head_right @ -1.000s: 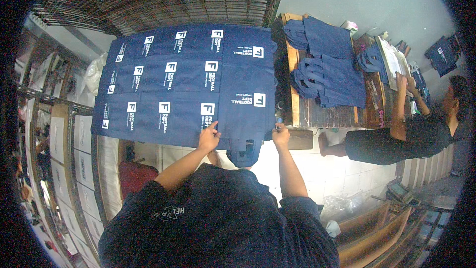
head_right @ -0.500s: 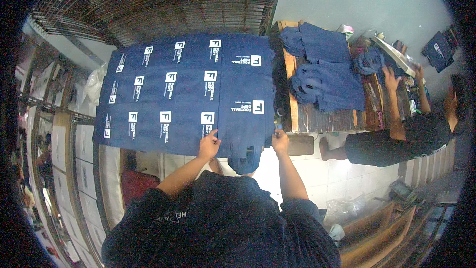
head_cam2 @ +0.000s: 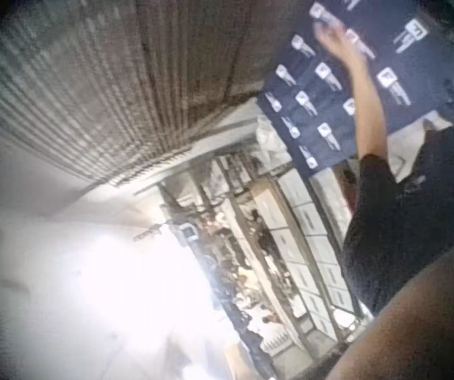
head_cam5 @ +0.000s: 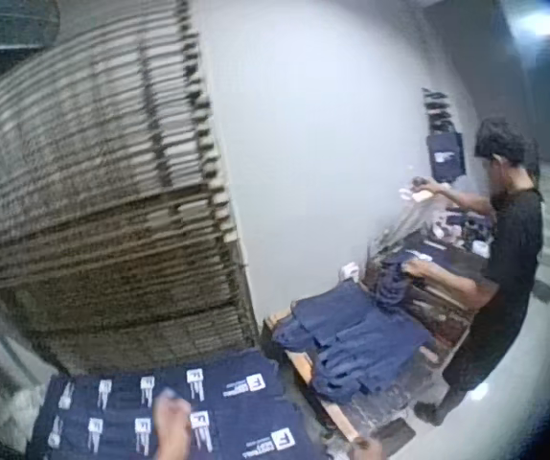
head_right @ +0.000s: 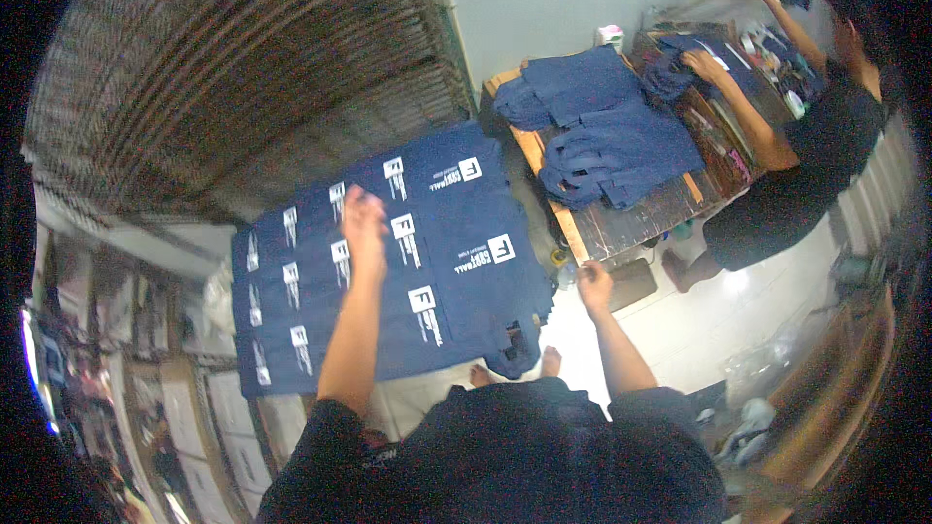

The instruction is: The person repeatedly picks up folded blue tote bags from a table and stacks them into a neat pile. The person aligns each bag carefully before placing it on top of the previous one.

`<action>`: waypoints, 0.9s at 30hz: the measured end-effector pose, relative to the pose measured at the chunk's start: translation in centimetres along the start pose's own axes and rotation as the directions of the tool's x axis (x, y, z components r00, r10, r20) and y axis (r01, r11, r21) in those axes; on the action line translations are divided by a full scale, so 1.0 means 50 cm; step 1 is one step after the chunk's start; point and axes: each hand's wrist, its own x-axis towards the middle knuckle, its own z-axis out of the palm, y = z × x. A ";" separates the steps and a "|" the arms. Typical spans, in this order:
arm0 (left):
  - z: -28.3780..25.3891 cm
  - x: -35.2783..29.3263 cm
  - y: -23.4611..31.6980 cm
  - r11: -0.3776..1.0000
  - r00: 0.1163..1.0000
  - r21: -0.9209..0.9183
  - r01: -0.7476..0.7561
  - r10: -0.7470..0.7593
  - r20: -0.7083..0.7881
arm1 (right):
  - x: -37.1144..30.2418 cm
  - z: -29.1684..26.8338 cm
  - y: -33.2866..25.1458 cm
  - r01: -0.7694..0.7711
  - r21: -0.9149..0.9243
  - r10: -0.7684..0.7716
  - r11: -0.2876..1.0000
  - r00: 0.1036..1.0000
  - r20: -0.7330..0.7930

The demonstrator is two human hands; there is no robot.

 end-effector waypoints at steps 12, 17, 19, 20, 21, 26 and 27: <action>0.132 0.381 0.446 0.710 0.992 -0.704 0.030 -0.106 -0.065 | 0.249 -0.129 0.045 -0.289 0.558 0.424 0.778 0.897 -0.126; 0.056 0.449 0.426 0.779 0.995 -0.627 0.018 -0.074 -0.063 | 0.365 -0.075 -0.059 -0.417 0.570 0.502 0.708 0.865 0.008; 0.069 0.462 0.415 0.789 0.998 -0.614 0.026 -0.052 -0.023 | 0.467 -0.042 -0.020 -0.444 0.694 0.526 0.567 0.844 0.110; 0.087 0.454 0.410 0.803 0.999 -0.596 0.013 -0.039 -0.031 | 0.518 -0.021 -0.010 -0.457 0.746 0.528 0.485 0.833 0.167; 0.091 0.440 0.408 0.824 0.998 -0.567 -0.009 -0.026 -0.053 | 0.551 -0.002 -0.031 -0.525 0.750 0.594 0.403 0.773 0.222; 0.032 0.315 0.380 0.869 0.992 -0.488 -0.079 0.021 -0.122 | 0.636 0.106 -0.144 -0.699 0.709 0.797 0.094 0.480 0.367; 0.009 0.287 0.377 0.883 0.993 -0.462 -0.079 0.031 -0.110 | 0.636 0.140 -0.145 -0.691 0.720 0.775 0.060 0.487 0.403</action>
